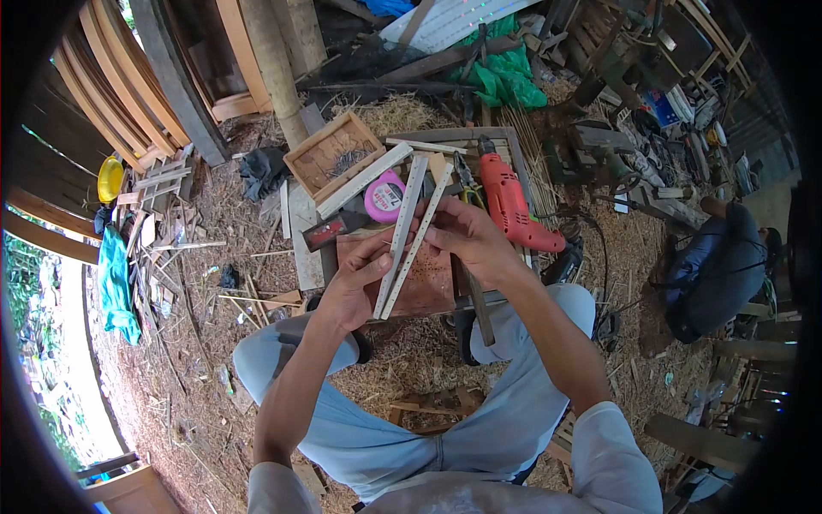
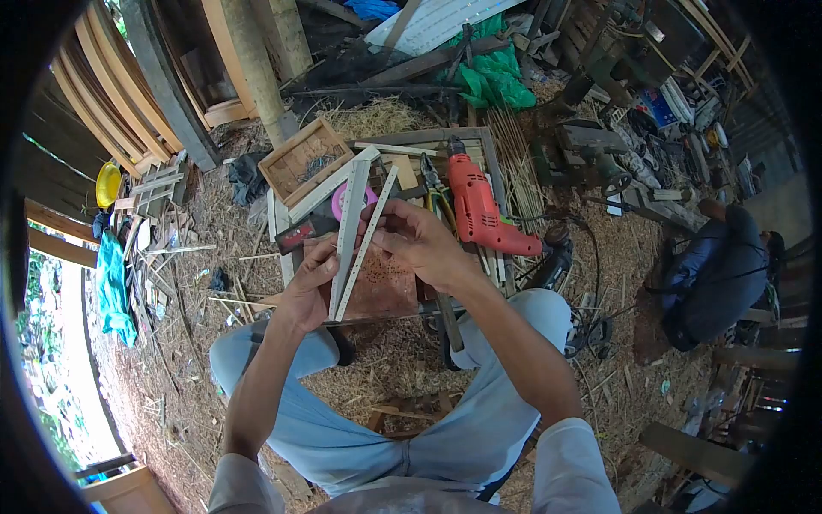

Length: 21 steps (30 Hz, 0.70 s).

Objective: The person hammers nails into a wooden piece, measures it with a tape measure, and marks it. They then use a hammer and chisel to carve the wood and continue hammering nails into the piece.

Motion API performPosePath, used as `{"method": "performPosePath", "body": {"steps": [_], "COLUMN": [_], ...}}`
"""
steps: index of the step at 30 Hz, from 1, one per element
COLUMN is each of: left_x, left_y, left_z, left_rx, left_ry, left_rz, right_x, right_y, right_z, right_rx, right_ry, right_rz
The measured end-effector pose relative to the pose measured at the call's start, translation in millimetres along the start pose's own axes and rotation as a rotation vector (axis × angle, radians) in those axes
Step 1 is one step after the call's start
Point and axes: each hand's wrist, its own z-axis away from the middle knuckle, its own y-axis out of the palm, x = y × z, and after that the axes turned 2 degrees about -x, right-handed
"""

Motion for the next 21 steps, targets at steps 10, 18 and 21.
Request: {"method": "performPosePath", "body": {"steps": [10,18,21], "left_x": [-1.9,-1.2,-2.0], "left_y": [5.3,2.0,3.9], "left_z": [1.8,0.1,1.5], "left_rx": [0.027,0.069,0.05], "left_ry": [-0.006,0.015,0.016], "left_rz": [-0.067,0.0,0.005], "right_x": [6.3,6.2,5.3], "right_y": [6.2,4.5,4.5], "right_z": [1.9,1.6,1.4], "right_rx": [-0.044,-0.013,-0.026], "right_ry": [0.013,0.025,0.023], "right_rz": [-0.001,-0.02,-0.053]}}
